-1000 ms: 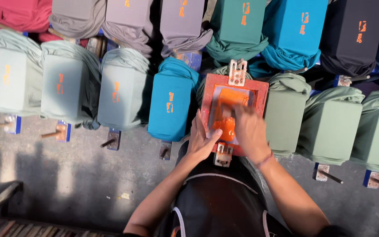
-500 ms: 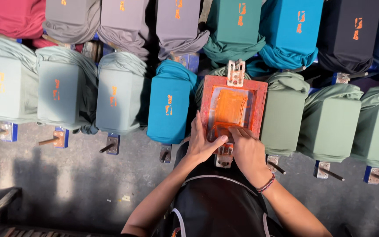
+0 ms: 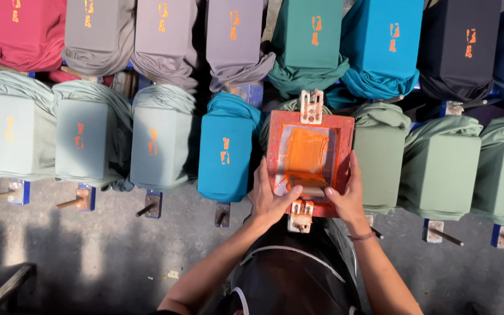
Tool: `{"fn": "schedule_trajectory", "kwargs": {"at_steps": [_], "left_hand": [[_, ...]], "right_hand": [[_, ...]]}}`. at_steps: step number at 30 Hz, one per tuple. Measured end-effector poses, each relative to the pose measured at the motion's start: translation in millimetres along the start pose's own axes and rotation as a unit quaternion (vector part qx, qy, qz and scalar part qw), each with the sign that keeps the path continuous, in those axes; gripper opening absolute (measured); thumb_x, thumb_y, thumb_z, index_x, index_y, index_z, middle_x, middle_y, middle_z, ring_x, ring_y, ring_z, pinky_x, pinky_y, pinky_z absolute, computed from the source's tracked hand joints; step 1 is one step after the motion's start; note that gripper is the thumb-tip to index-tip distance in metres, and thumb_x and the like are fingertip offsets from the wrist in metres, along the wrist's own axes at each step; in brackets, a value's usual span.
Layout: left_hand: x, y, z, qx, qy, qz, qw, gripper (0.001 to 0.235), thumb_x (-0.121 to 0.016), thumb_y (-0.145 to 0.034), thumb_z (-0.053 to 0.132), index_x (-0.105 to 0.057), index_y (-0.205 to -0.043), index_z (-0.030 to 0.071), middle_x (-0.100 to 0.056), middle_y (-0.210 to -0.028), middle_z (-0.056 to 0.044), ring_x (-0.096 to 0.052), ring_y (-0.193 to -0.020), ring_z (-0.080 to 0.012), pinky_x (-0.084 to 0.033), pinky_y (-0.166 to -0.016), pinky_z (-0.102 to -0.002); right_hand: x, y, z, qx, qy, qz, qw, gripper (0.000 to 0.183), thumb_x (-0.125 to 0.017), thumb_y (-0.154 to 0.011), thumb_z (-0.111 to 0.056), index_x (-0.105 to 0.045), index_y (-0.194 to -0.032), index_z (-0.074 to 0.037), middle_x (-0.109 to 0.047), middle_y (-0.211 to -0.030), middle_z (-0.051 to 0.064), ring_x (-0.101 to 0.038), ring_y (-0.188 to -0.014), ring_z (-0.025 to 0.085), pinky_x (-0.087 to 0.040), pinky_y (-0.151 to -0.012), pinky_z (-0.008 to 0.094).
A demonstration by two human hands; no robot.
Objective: The person uses a squeegee to apply orange ink through a screen printing frame onto a series of folded hoodies arranged on a rack. The person moves the frame along the rack and repeats the squeegee strokes on each garment.
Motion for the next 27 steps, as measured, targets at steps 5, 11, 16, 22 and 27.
{"fn": "schedule_trajectory", "kwargs": {"at_steps": [5,11,16,22,27], "left_hand": [[-4,21,57,-0.002,-0.006,0.006,1.000,0.134,-0.074,-0.061,0.074,-0.016,-0.161,0.006,-0.031,-0.151,-0.030,-0.037,-0.138,-0.0542,-0.029,-0.109,-0.067],[-97,27,98,0.078,-0.005,-0.043,0.996,0.129,-0.065,-0.063,0.082,-0.024,-0.157,0.004,-0.038,-0.145,-0.029,-0.045,-0.134,-0.0521,-0.037,-0.110,-0.058],[-148,6,107,0.109,-0.035,-0.007,0.993,0.129,-0.058,-0.067,0.086,-0.024,-0.155,-0.001,-0.039,-0.143,-0.034,-0.047,-0.131,-0.0541,-0.040,-0.109,-0.058],[-172,8,94,0.075,-0.011,0.035,0.997,0.124,-0.066,-0.069,0.079,-0.022,-0.157,0.003,-0.036,-0.148,-0.032,-0.043,-0.136,-0.0540,-0.038,-0.113,-0.055],[-172,26,88,0.006,0.000,0.053,0.999,0.121,-0.074,-0.071,0.065,-0.020,-0.159,0.001,-0.034,-0.148,-0.037,-0.038,-0.136,-0.0579,-0.033,-0.114,-0.060]], "right_hand": [[30,11,-60,0.000,-0.027,0.025,0.999,0.128,-0.078,-0.067,-0.055,-0.010,-0.163,-0.003,-0.032,-0.150,0.031,-0.036,-0.139,0.048,-0.027,-0.119,0.059],[147,36,-2,-0.144,0.013,0.103,0.984,0.102,-0.068,-0.086,-0.042,-0.014,-0.165,-0.007,-0.031,-0.155,0.029,-0.034,-0.145,0.041,-0.028,-0.119,0.055],[192,-1,27,-0.164,0.009,0.097,0.982,0.096,-0.067,-0.093,-0.043,-0.016,-0.162,0.000,-0.026,-0.157,0.037,-0.026,-0.149,0.049,-0.023,-0.121,0.059],[191,-19,33,-0.061,0.036,0.015,0.997,0.103,-0.064,-0.091,-0.050,-0.010,-0.162,0.000,-0.026,-0.159,0.035,-0.027,-0.150,0.048,-0.023,-0.123,0.059],[192,4,37,0.011,0.063,0.004,0.998,0.120,-0.068,-0.078,-0.065,-0.011,-0.164,-0.005,-0.023,-0.156,0.033,-0.024,-0.149,0.047,-0.018,-0.125,0.055]]}}
Point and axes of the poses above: each hand's wrist, its own y-axis away from the middle knuckle, its own x-axis out of the back of the hand, z = x × y, the point moved 9 cm from there along -y, towards the middle knuckle
